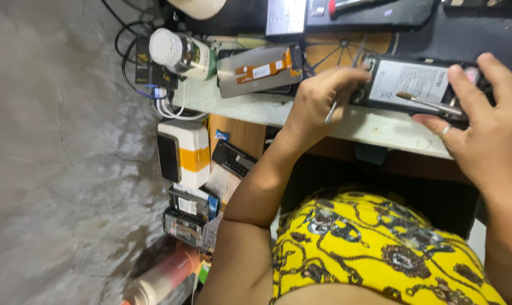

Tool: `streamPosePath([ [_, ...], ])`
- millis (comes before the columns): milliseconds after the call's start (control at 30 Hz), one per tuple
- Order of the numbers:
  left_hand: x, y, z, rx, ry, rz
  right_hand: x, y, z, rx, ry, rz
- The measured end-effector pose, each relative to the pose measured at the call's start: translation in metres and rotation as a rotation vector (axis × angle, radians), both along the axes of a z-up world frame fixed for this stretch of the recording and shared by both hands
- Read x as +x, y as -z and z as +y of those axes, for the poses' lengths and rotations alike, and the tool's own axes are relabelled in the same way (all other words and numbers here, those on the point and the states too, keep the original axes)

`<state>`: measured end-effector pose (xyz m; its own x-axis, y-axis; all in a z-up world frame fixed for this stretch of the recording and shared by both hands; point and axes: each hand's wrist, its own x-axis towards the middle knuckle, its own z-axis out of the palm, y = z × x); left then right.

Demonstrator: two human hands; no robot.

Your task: The person uses a metal spudger and tweezers to pry and separate the back cover of a disassembled smartphone. They carefully work along the edges to release clips and lift the casing, exposing the internal battery and circuitry.

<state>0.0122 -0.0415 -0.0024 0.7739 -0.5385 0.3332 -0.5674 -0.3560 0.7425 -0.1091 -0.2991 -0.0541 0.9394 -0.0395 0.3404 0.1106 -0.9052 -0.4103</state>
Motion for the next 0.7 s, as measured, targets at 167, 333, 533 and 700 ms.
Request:
streamPosePath([
  [167, -0.009, -0.012, 0.007, 0.321, -0.127, -0.406, 0.004, -0.012, 0.008, -0.062, 0.038, -0.040],
  [333, -0.016, -0.011, 0.007, 0.625, -0.193, -0.580, 0.000, -0.003, 0.004, 0.279, -0.002, 0.046],
  [533, -0.019, -0.010, 0.013, 0.630, -0.158, -0.580, -0.022, 0.008, 0.006, 0.398, -0.020, -0.002],
  [700, -0.018, -0.007, 0.014, 0.573, -0.155, -0.554, -0.032, 0.001, 0.014, 0.282, 0.032, 0.027],
])
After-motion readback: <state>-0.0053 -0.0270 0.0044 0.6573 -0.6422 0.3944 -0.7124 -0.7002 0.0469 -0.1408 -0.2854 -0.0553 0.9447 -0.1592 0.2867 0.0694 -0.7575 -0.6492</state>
